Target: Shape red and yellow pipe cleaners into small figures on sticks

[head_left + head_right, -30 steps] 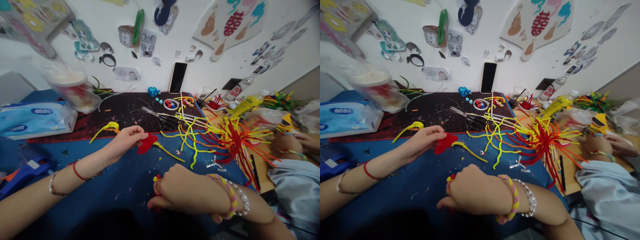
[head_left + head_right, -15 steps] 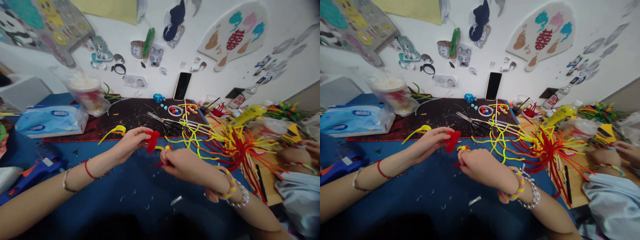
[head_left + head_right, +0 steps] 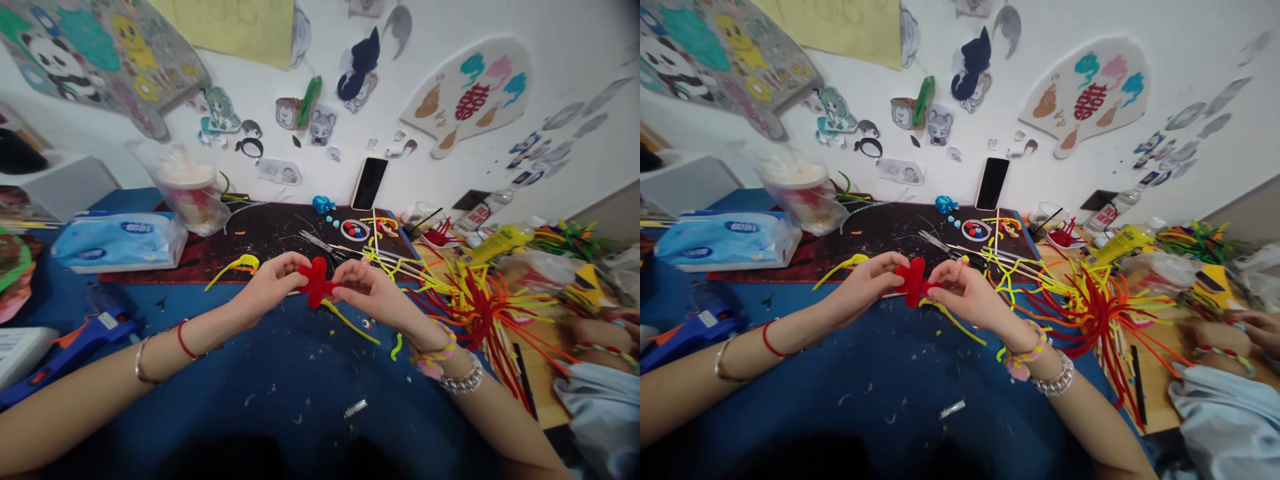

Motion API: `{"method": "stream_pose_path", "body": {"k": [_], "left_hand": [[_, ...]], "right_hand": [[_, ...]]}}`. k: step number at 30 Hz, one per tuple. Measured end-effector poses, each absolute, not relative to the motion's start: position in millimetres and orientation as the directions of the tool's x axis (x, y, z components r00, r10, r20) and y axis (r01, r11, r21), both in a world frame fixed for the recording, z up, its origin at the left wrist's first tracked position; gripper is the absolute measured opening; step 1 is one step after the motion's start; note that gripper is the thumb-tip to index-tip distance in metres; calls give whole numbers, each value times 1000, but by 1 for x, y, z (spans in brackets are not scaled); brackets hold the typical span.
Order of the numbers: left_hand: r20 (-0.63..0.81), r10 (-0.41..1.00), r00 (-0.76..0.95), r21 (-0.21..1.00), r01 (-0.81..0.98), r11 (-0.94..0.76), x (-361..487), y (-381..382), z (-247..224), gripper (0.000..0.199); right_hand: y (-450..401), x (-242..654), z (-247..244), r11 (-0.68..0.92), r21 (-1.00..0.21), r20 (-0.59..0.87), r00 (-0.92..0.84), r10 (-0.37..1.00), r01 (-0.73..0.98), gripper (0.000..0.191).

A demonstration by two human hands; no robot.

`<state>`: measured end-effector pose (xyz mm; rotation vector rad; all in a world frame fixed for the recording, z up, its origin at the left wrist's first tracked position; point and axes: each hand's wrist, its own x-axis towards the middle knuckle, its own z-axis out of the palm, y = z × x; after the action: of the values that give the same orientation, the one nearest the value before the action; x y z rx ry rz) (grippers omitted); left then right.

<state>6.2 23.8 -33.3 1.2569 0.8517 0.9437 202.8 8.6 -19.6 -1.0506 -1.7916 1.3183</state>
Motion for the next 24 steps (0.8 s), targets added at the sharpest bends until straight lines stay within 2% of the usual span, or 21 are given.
{"method": "stream_pose_path", "body": {"k": [7, 24], "left_hand": [[59, 934, 353, 998, 5, -65, 7, 22, -26, 13], [82, 929, 362, 992, 63, -112, 6, 21, -32, 9]], "right_hand": [[12, 205, -20, 170, -967, 66, -455, 888, 191, 16], [10, 200, -21, 101, -990, 52, -412, 910, 98, 13]]}}
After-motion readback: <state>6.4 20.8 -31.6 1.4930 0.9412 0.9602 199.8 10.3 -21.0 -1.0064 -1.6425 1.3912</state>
